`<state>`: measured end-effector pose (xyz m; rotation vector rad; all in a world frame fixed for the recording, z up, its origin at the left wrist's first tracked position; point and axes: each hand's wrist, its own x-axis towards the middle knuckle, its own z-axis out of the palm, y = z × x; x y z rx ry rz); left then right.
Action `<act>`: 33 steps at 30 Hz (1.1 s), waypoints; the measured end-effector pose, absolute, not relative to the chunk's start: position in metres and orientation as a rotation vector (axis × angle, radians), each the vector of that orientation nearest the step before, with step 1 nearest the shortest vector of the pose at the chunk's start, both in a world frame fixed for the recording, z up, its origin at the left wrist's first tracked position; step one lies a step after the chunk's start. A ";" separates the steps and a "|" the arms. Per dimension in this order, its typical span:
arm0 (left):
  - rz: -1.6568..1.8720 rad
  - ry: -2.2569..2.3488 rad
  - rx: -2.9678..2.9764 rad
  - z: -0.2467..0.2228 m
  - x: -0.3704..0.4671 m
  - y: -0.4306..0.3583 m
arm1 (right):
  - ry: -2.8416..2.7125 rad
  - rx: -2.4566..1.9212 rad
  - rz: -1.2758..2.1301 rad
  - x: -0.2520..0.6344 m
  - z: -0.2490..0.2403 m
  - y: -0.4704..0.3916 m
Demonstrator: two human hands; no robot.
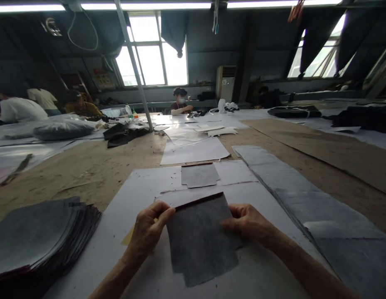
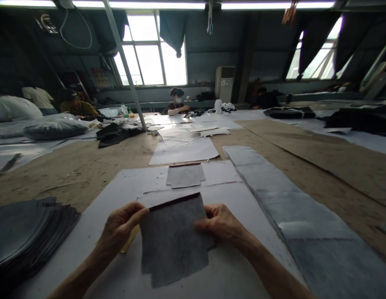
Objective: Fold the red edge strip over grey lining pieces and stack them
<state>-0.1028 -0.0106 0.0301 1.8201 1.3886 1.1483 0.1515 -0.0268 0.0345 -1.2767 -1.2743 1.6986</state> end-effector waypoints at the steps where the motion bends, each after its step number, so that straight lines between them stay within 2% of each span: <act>1: 1.178 1.375 1.729 0.029 -0.102 -0.010 | -1.257 -1.271 1.721 0.146 0.031 -0.029; 6: 1.273 1.234 1.408 0.024 -0.097 -0.007 | -1.297 -1.306 1.432 0.129 0.021 -0.028; 12: 1.446 1.440 1.377 0.015 -0.094 -0.004 | -1.248 -1.336 1.286 0.132 0.046 0.028; 15: 1.382 1.462 1.449 0.014 -0.090 -0.007 | -1.293 -1.457 1.161 0.136 0.051 0.074; 20: 1.268 1.499 1.606 0.016 -0.085 -0.012 | -1.442 -1.749 1.003 0.147 0.032 0.127; 27: 1.107 1.524 1.596 0.015 -0.081 -0.011 | -1.581 -1.963 0.826 0.156 0.016 0.146; 33: 1.086 1.532 1.581 0.017 -0.078 -0.012 | -1.590 -1.952 0.719 0.160 0.013 0.150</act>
